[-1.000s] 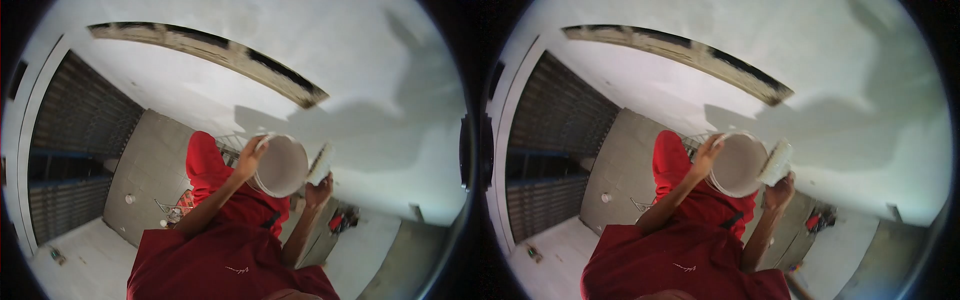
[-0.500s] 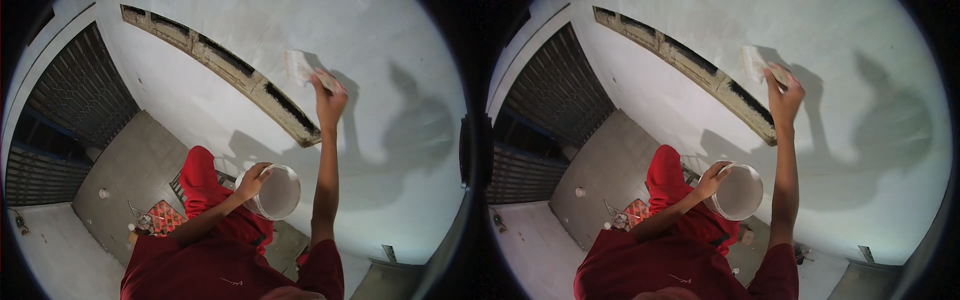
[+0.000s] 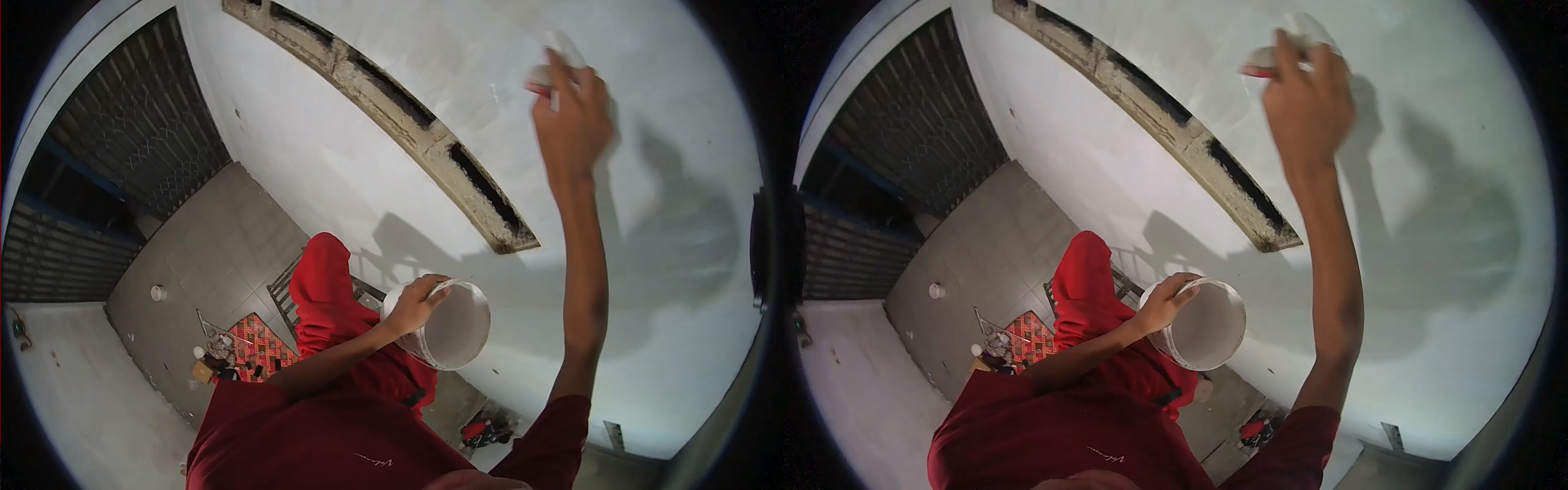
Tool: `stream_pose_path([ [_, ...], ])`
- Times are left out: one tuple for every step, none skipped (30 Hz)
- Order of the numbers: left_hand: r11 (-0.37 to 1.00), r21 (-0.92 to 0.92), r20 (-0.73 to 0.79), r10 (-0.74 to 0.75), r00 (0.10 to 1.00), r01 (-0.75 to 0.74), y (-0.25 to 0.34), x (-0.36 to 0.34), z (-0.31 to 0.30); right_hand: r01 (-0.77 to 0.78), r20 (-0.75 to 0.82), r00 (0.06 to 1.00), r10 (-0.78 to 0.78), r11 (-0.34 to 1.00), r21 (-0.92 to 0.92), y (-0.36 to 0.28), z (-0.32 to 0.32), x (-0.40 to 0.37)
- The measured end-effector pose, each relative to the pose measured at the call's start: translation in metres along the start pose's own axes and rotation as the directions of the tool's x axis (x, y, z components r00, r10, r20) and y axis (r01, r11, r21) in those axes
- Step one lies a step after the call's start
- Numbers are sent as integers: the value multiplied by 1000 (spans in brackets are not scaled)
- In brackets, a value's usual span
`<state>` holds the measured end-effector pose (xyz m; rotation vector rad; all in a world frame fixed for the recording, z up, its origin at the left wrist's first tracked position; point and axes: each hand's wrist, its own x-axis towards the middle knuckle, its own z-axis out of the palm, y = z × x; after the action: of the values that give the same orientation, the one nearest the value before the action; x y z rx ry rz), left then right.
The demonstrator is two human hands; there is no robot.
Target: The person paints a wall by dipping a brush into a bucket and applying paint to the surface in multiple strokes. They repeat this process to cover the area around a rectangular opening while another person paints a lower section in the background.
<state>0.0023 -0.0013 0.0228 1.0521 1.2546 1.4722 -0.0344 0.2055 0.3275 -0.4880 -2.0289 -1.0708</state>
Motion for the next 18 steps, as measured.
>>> stream_pose_path([
  [1000, -19, -9, -1, 1000, 1, -2, 0, 1, 37, 31, 999, -36, 999, -28, -4, 16, -8],
  [999, -40, -13, 0, 1000, 0, -3, 0, 3, 95, 88, 992, -94, 995, -11, -13, 31, -21],
  [999, -52, -4, -11, 1000, 11, -3, 0, 5, 135, 208, 971, -122, 990, -49, -26, 45, -39],
  [998, -62, 0, -17, 1000, 17, -3, 0, 5, 226, 278, 943, -181, 964, -140, -38, 60, -59],
  [997, -72, -1, -21, 1000, 21, -3, 1, 4, 278, 331, 919, -216, 948, -153, -48, 68, -75],
  [997, -74, 9, -35, 999, 35, -3, 0, 2, 278, 328, 918, -221, 951, -138, -56, 74, -88],
  [996, -82, 11, -44, 999, 45, -4, 0, 3, 277, 313, 921, -232, 955, -107, -62, 74, -97],
  [994, -93, 10, -56, 998, 57, -3, 0, 4, 268, 326, 914, -242, 963, -35, -68, 78, -109],
  [997, -63, -1, -41, 999, 41, -2, 0, 5, 232, 337, 907, -252, 968, 99, -75, 80, -121],
  [999, -27, -2, -25, 1000, 24, -2, -2, 4, 204, 402, 872, -279, 954, 219, -81, 84, -136],
  [1000, 10, 0, 5, 1000, -5, 0, 1, 3, 168, 455, 835, -309, 931, 325, -81, 85, -142],
  [1000, -25, 7, -7, 1000, 7, -2, 3, 4, 48, 501, 825, -260, 916, 397, -78, 79, -136],
  [998, -61, 10, -22, 1000, 23, -6, 1, 6, -75, 548, 806, -221, 882, 465, -76, 69, -130],
  [995, -97, 10, -38, 999, 39, -11, 1, 7, -195, 593, 782, -191, 829, 524, -73, 63, -120],
  [996, -87, 3, -28, 1000, 28, -9, 3, 7, -321, 599, 796, -94, 773, 547, -65, 61, -105],
  [997, -77, 2, -25, 1000, 26, -7, 3, 6, -444, 612, 790, 8, 696, 564, -55, 59, -91],
  [998, -62, 9, -28, 1000, 29, -6, 0, 5, -562, 633, 765, 114, 598, 571, -42, 57, -78],
  [997, -72, 18, -21, 1000, 22, -8, 0, 5, -528, 587, 792, 165, 668, 524, -22, 65, -64],
])
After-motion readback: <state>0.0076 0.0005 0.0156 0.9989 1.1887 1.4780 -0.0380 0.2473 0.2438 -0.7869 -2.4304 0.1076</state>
